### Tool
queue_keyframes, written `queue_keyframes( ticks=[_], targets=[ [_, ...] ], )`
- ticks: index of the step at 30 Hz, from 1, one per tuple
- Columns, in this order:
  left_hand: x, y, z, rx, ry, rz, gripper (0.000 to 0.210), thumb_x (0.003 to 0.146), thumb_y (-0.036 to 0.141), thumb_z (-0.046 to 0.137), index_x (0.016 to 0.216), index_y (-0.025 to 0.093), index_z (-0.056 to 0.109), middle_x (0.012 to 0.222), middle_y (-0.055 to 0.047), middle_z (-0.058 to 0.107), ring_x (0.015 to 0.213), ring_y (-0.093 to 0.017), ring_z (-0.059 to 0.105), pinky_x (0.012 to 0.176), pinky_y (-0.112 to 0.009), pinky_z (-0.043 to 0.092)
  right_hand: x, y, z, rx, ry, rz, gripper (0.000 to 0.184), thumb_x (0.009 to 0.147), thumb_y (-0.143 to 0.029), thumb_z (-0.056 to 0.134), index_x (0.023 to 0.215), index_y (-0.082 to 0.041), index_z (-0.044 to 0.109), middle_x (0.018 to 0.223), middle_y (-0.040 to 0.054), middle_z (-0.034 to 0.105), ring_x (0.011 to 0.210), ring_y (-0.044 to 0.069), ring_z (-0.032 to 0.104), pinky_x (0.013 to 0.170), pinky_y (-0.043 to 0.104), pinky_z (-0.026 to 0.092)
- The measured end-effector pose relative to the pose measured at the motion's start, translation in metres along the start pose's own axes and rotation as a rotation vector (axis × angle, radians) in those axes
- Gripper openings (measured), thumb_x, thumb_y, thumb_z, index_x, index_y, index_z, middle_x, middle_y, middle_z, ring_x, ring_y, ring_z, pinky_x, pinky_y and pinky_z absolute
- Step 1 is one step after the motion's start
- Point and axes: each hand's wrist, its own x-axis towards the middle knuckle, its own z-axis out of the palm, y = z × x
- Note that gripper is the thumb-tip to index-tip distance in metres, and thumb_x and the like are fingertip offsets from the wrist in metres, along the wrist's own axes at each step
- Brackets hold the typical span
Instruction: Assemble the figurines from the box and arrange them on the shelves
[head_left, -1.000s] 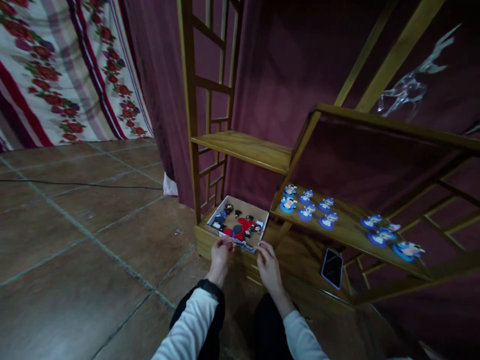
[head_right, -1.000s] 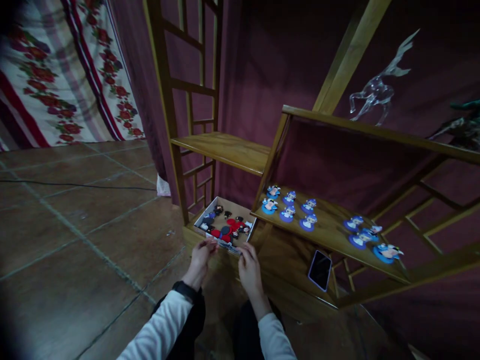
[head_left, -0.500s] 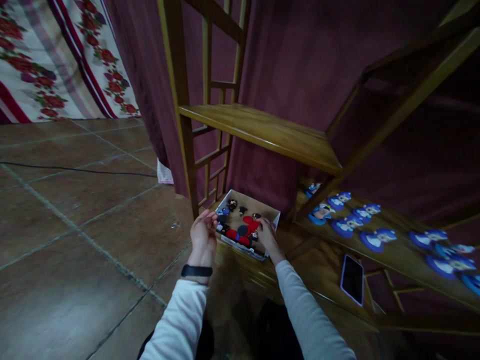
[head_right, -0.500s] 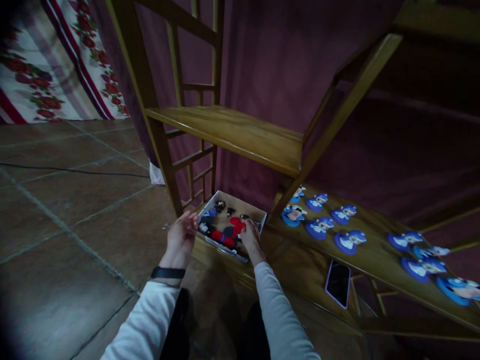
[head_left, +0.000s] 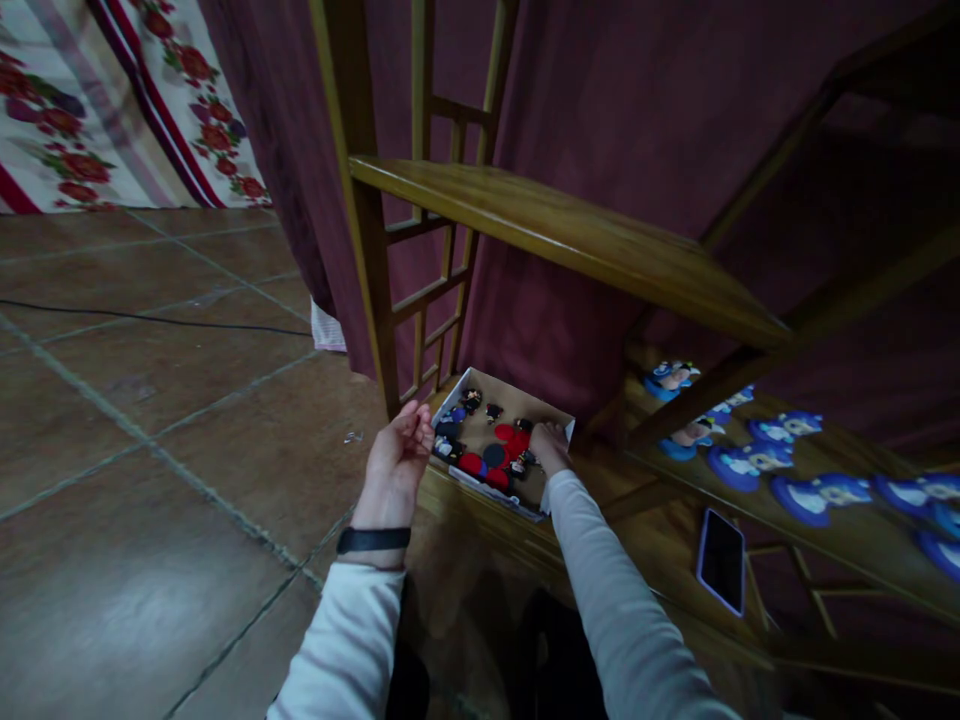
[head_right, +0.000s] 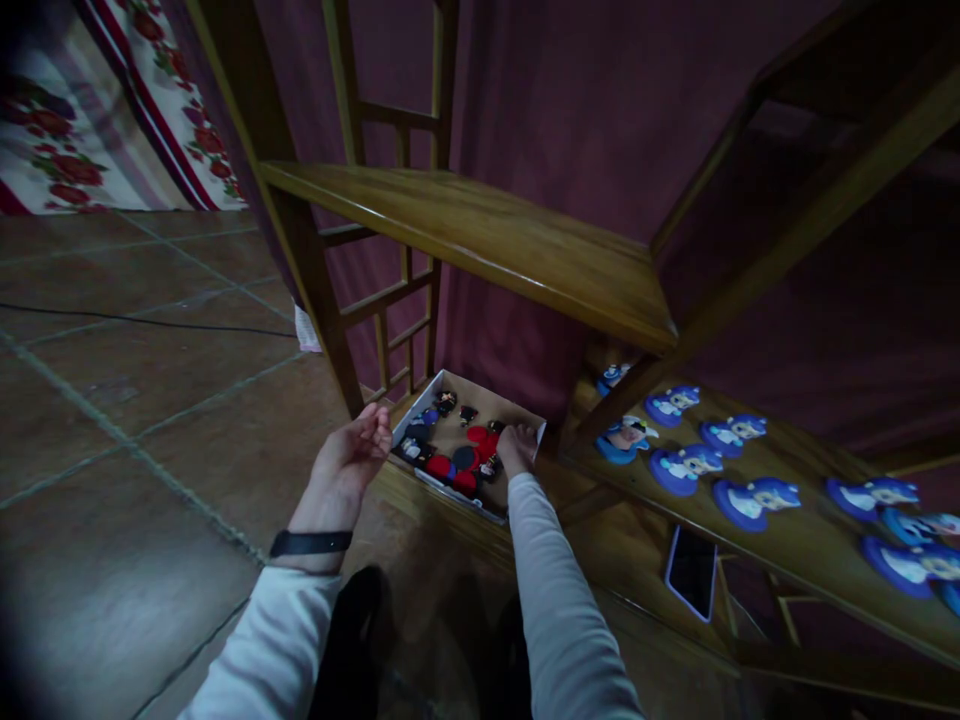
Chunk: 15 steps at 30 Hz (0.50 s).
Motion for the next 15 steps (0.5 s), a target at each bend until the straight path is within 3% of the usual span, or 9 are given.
queue_keyframes(
  ticks=[5,8,11,15],
  targets=[
    [0.001,-0.002,-0.002,0.001,-0.033,-0.001,0.024,0.077,-0.002,0.043,0.091,0.011,0.058,0.076,-0.007,0.063,0.060,-0.008,0.062,0.050,-0.015,0.049,-0.007,0.005,0.002,0.191,0.128,0.006,0.025,0.078,-0.012,0.045,0.092,-0.011,0.067,0.105,0.0190,0.060,0.101,0.025,0.054,0.084,0.033,0.039],
    [0.002,-0.003,-0.003,-0.004,-0.032,-0.002,0.024,0.077,-0.002,0.043,0.091,0.011,0.058,0.075,-0.006,0.063,0.060,-0.008,0.062,0.050,-0.016,0.050,-0.006,0.005,-0.003,0.667,0.155,0.070,0.026,0.077,-0.016,0.046,0.099,-0.014,0.062,0.111,0.0156,0.056,0.100,0.021,0.054,0.083,0.030,0.042],
    [0.003,-0.003,-0.003,-0.019,-0.029,-0.006,0.024,0.077,-0.002,0.043,0.091,0.011,0.058,0.073,-0.005,0.063,0.059,-0.008,0.062,0.049,-0.015,0.049,-0.002,-0.001,-0.009,1.156,0.080,0.062,0.027,0.080,-0.024,0.040,0.097,-0.017,0.059,0.101,0.0088,0.061,0.092,0.017,0.057,0.075,0.027,0.047],
    [0.003,-0.004,-0.001,-0.033,-0.030,-0.017,0.024,0.077,-0.002,0.044,0.092,0.012,0.057,0.074,-0.005,0.063,0.059,-0.008,0.062,0.048,-0.015,0.049,0.005,-0.027,-0.006,1.427,-0.077,0.011,0.022,0.078,-0.029,0.042,0.081,-0.015,0.059,0.069,0.0021,0.060,0.060,0.011,0.056,0.055,0.022,0.047]
  ],
)
